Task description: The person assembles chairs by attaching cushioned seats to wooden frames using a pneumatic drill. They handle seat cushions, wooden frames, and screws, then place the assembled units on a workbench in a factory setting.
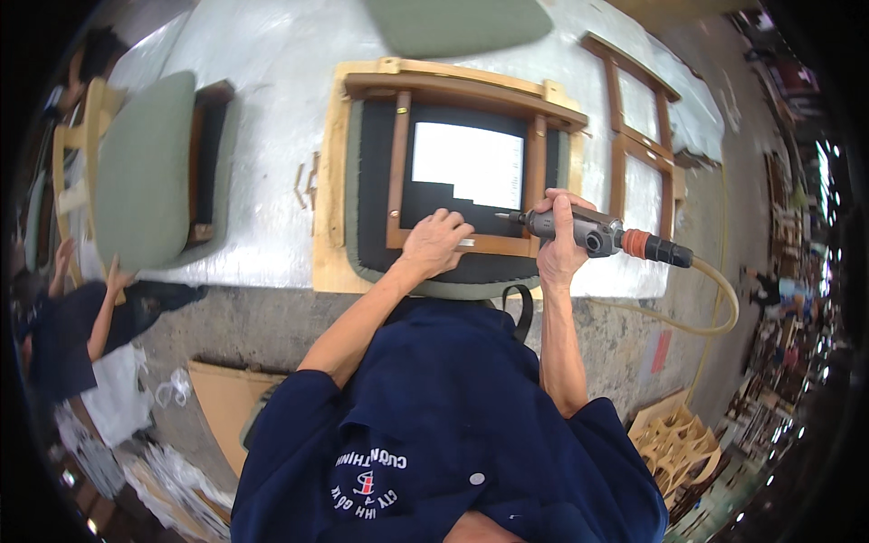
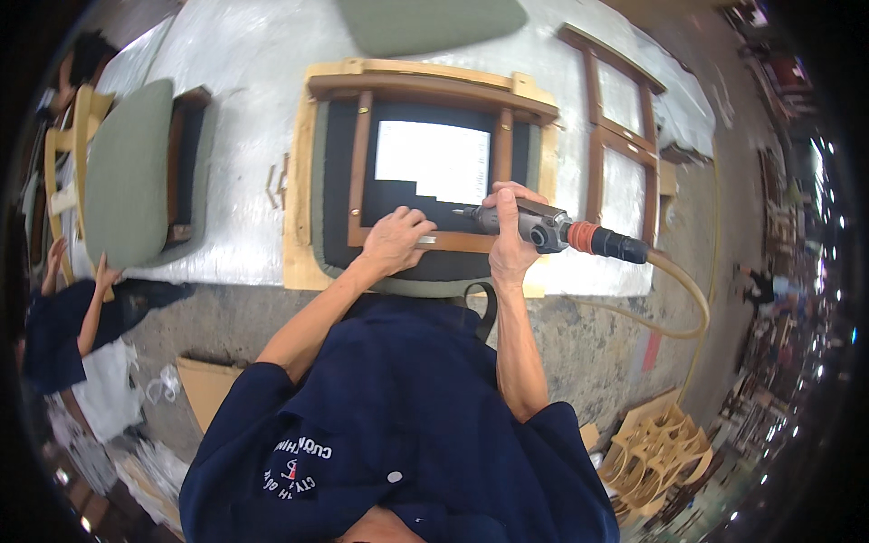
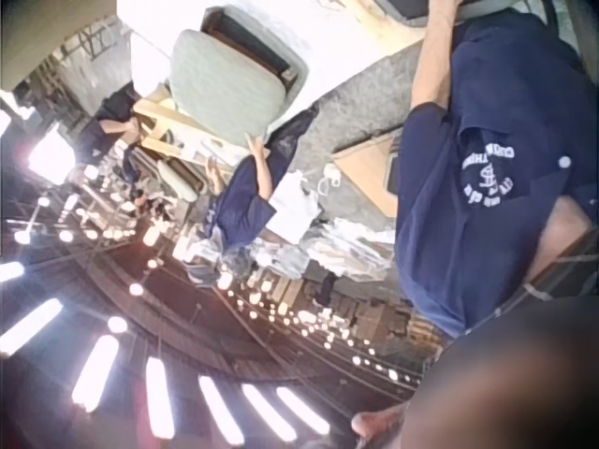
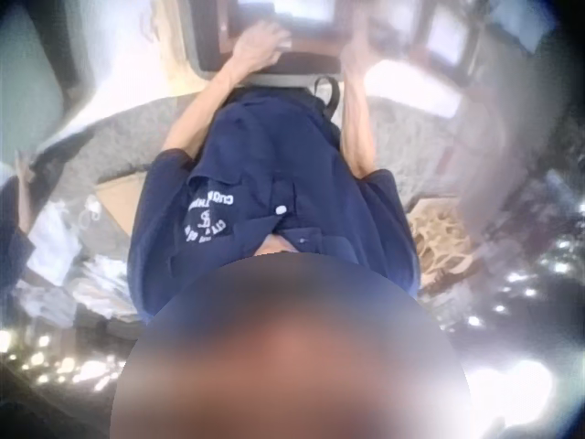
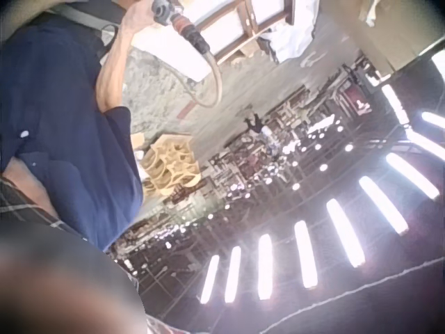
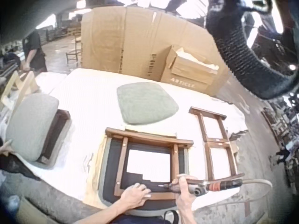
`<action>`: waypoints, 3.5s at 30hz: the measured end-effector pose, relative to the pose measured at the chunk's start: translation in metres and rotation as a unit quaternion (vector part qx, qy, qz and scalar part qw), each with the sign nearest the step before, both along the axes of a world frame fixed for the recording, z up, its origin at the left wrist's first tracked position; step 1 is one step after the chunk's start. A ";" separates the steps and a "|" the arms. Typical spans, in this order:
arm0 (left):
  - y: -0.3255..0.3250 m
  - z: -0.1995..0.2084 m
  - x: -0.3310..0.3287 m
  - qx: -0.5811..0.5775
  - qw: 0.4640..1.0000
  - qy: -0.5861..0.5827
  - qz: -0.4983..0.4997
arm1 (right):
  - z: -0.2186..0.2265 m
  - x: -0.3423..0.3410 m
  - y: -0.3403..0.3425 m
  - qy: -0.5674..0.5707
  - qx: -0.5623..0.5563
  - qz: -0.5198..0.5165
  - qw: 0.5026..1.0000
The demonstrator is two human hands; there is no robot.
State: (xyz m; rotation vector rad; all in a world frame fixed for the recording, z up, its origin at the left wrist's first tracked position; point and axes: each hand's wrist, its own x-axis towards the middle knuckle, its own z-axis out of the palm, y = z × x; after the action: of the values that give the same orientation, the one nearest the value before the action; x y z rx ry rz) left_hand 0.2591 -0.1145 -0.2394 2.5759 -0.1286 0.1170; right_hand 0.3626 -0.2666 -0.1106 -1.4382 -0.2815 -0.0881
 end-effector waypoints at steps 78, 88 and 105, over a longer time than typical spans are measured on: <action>-0.002 -0.017 -0.003 -0.060 0.997 0.043 0.018 | -0.042 0.088 0.234 -0.089 -0.066 0.160 0.981; -0.001 -0.014 -0.003 -0.067 0.996 0.054 0.015 | -0.043 0.090 0.236 -0.122 -0.112 0.192 0.967; -0.003 -0.017 -0.004 -0.064 0.997 0.030 0.031 | -0.029 0.080 0.245 -0.151 -0.121 0.201 0.960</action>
State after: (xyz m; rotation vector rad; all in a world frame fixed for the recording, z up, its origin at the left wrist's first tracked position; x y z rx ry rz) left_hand 0.2551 -0.1177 -0.2561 2.4541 -0.0185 0.0697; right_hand 0.4423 -0.0215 -0.1395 -1.5802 -0.8555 0.0616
